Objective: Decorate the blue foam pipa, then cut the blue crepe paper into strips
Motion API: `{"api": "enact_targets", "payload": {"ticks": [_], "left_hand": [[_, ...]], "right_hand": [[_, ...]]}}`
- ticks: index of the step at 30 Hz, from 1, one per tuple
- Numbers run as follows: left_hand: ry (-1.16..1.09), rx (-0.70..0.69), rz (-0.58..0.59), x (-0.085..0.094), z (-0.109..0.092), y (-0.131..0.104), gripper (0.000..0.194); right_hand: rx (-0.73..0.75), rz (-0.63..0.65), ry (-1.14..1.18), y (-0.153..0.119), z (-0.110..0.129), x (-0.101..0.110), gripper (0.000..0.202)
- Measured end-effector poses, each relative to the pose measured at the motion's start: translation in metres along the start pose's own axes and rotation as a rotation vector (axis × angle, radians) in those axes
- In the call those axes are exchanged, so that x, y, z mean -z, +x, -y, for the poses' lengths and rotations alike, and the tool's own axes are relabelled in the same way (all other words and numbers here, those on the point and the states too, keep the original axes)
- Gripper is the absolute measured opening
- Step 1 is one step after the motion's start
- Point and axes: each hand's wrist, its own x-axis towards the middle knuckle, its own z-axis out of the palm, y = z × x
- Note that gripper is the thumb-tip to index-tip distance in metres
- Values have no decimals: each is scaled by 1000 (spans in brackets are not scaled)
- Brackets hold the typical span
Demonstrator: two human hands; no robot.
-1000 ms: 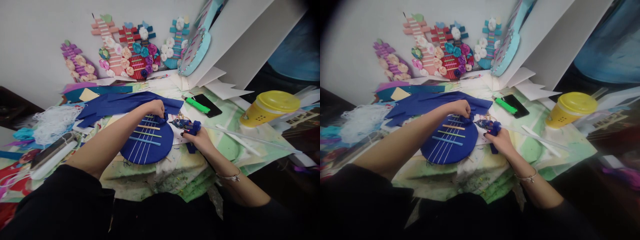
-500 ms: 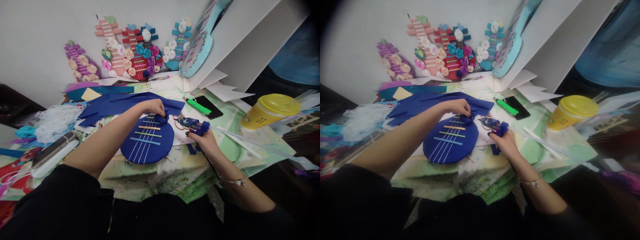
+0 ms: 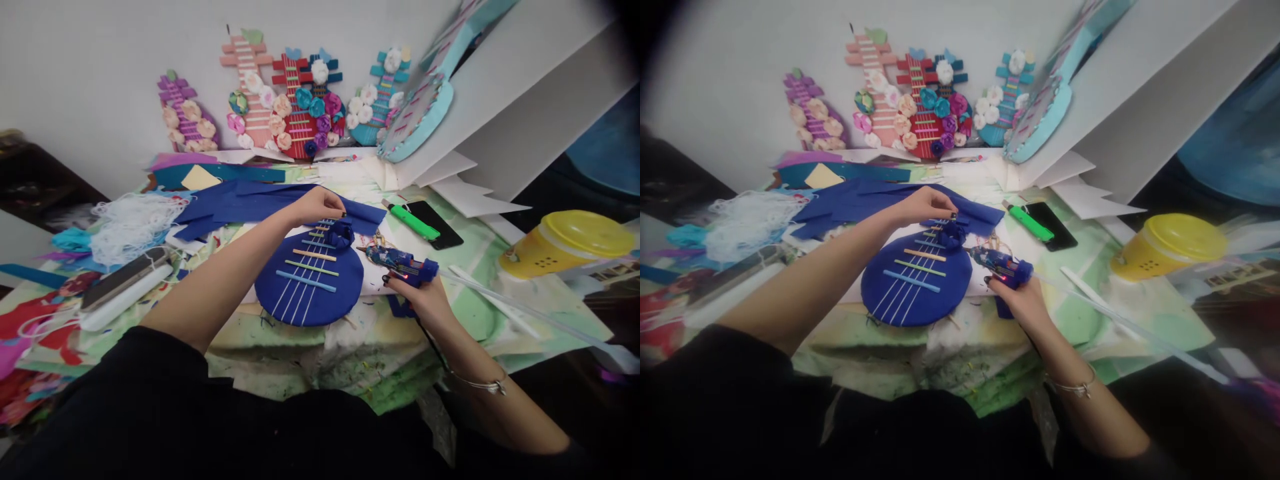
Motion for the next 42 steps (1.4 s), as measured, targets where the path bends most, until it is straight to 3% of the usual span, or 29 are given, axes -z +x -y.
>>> {"api": "enact_targets", "payload": {"ticks": [5, 7, 9, 12, 18, 24, 29, 33, 35, 37, 39, 42], "left_hand": [[88, 197, -363, 9, 30, -39, 28], [104, 320, -412, 15, 47, -59, 31], [68, 427, -359, 21, 61, -78, 34], [-73, 500, -179, 25, 76, -101, 44], [-411, 356, 45, 15, 79, -118, 49], [-472, 286, 18, 8, 75, -128, 46], [-287, 307, -15, 10, 79, -137, 43], [-122, 353, -63, 15, 77, -133, 44], [-32, 301, -146, 17, 69, -127, 53], [71, 76, -231, 17, 57, -120, 56], [96, -169, -214, 16, 44, -112, 50], [87, -375, -165, 10, 29, -97, 41]], "right_hand": [[-27, -82, 16, -8, 2, -3, 33], [-44, -127, 79, -11, 0, -5, 32], [-49, -190, 143, -12, -2, -6, 31], [4, -251, 194, -7, 1, -7, 30], [145, -149, 120, 10, 23, -16, 26], [134, -145, 119, 17, 26, -34, 32], [151, -99, 102, 22, 26, -41, 37], [255, 12, 5, 29, 32, -48, 29], [292, 40, -51, 33, 30, -53, 28], [311, 16, -125, 38, 25, -59, 33], [338, -21, -196, 41, 19, -63, 37], [400, -49, -279, 44, 15, -68, 36]]}}
